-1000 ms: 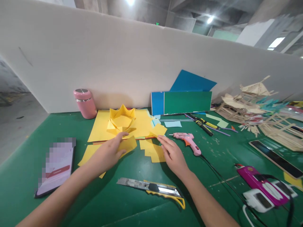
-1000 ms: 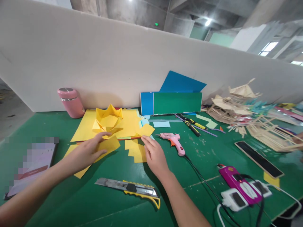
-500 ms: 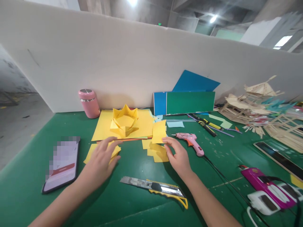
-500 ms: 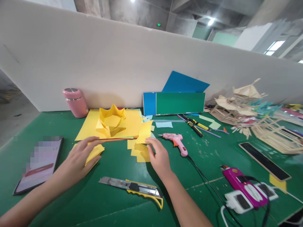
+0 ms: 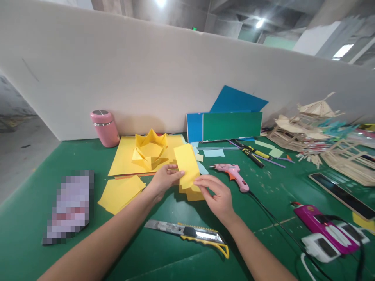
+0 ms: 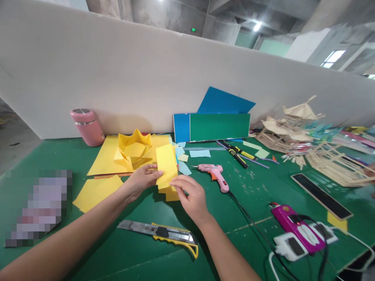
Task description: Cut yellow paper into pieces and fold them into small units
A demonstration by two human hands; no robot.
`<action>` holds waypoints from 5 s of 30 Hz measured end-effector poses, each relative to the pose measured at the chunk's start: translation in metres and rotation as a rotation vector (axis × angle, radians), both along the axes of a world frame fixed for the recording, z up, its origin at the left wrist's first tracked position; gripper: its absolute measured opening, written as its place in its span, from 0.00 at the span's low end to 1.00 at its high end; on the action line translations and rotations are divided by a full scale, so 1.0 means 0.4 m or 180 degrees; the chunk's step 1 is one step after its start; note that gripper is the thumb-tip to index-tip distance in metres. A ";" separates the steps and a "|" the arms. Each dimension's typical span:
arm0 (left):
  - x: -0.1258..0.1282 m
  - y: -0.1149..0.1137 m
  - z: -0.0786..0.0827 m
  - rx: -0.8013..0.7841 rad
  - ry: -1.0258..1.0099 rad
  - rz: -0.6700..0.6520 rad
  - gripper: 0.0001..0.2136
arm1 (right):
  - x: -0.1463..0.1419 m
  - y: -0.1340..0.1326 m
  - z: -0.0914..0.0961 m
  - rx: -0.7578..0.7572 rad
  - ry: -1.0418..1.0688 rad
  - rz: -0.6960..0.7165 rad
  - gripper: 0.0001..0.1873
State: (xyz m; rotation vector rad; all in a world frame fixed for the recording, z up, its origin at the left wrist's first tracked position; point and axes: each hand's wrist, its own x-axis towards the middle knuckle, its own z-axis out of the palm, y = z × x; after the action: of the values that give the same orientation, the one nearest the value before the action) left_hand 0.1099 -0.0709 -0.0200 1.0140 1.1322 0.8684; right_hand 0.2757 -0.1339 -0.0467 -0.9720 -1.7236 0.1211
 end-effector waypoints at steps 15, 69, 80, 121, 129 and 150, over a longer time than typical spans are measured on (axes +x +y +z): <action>0.031 0.061 -0.011 0.0258 -0.0127 0.0485 0.14 | 0.009 0.013 -0.007 -0.0298 0.0770 -0.0430 0.09; -0.107 -0.158 -0.051 0.0886 -0.0536 0.0275 0.37 | -0.076 -0.029 -0.016 -0.3110 0.1438 0.1045 0.19; -0.111 -0.181 -0.047 0.0720 0.0091 -0.0129 0.34 | -0.081 -0.039 0.012 -0.3285 0.1157 0.1094 0.21; -0.114 -0.172 -0.050 0.1171 0.0921 -0.0534 0.28 | -0.082 -0.037 0.005 -0.3138 0.1162 0.0859 0.24; -0.115 -0.191 -0.051 0.1508 0.1419 -0.0397 0.25 | -0.079 -0.039 -0.003 -0.3418 0.1167 0.1246 0.20; -0.134 -0.161 -0.038 0.1819 0.1339 -0.0467 0.24 | -0.069 -0.032 -0.001 -0.3452 0.1103 0.0906 0.11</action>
State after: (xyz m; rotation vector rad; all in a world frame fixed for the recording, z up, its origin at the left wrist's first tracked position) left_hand 0.0562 -0.1354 -0.0353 1.7934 1.1582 0.9040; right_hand 0.2479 -0.1469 -0.0471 -1.3308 -1.4064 1.4329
